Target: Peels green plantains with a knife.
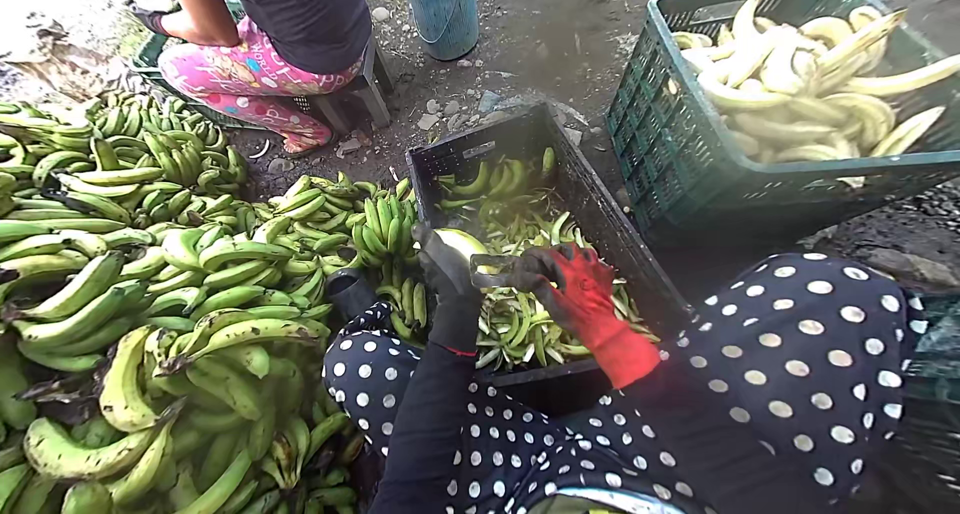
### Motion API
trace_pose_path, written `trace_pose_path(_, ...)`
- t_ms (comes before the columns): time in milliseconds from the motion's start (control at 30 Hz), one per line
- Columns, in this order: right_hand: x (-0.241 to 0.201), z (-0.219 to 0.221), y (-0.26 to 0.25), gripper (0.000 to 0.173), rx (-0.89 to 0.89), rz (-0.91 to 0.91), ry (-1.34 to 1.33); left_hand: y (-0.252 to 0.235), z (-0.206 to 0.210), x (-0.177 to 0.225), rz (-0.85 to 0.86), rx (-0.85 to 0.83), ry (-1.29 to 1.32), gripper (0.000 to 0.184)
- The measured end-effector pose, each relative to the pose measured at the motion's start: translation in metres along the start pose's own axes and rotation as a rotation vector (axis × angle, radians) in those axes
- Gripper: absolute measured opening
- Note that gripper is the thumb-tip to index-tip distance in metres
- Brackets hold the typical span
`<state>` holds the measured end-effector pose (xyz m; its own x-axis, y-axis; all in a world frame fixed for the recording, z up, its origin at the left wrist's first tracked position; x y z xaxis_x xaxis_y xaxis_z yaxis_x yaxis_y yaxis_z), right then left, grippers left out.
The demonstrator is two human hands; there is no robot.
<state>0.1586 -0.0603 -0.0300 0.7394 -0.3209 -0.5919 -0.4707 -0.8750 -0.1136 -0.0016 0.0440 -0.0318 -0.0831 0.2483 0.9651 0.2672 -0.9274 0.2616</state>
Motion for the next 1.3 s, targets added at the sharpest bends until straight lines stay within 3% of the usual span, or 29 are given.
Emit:
trace_pose_path(167, 0.012, 0.010, 0.007, 0.053, -0.088, 0.125, -0.046, 0.004, 0.001, 0.016, 0.124, 0.002, -0.110, 0.068)
trace_pose_path(367, 0.010, 0.009, 0.011, 0.053, 0.000, 0.057, -0.053, 0.006, 0.000, 0.012, 0.100, 0.017, -0.161, 0.069)
trace_pose_path(533, 0.023, 0.010, 0.021, 0.056, 0.049, 0.128, -0.174, 0.008, -0.001, 0.011, 0.219, -0.085, -0.059, 0.059)
trace_pose_path(700, 0.030, 0.019, 0.030, 0.056, 0.040, 0.201, -0.238, 0.010, -0.001, 0.009, 0.323, -0.135, -0.156, 0.071)
trace_pose_path(800, 0.026, 0.017, 0.035, 0.056, 0.050, 0.170, -0.177, 0.011, 0.003, 0.002, 0.162, -0.161, 0.018, 0.074)
trace_pose_path(900, 0.022, 0.016, 0.037, 0.072, 0.152, 0.056, -0.133, 0.012, -0.003, -0.012, -0.036, -0.047, 0.107, 0.077)
trace_pose_path(1000, 0.014, 0.018, 0.039, 0.079, 0.213, -0.030, -0.063, 0.015, -0.018, -0.023, 0.004, -0.040, -0.076, 0.062)
trace_pose_path(1067, 0.009, 0.016, 0.039, 0.076, 0.245, -0.031, -0.045, 0.018, -0.021, -0.021, 0.040, -0.032, -0.248, 0.050)
trace_pose_path(1133, 0.007, 0.013, 0.038, 0.068, 0.220, 0.008, -0.028, 0.017, -0.019, -0.020, 0.002, -0.015, -0.266, 0.051)
trace_pose_path(1233, 0.006, 0.002, 0.027, 0.049, 0.040, 0.191, -0.027, 0.023, -0.014, -0.017, 0.032, 0.064, -0.340, 0.062)
trace_pose_path(1300, 0.013, -0.003, 0.017, 0.048, -0.025, 0.217, -0.008, 0.035, -0.013, -0.013, 0.095, 0.065, -0.353, 0.060)
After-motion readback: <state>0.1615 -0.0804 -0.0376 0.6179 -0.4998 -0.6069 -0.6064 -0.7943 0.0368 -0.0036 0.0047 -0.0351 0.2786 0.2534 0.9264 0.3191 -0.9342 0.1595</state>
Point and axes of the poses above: each hand's wrist, its own y-axis away from the middle knuckle, its own z-axis out of the palm, x = y × z, the point moved 6 cm from there along -y, towards the middle knuckle, and after that the axes turned 13 degrees about x, right-handed, at the moved point
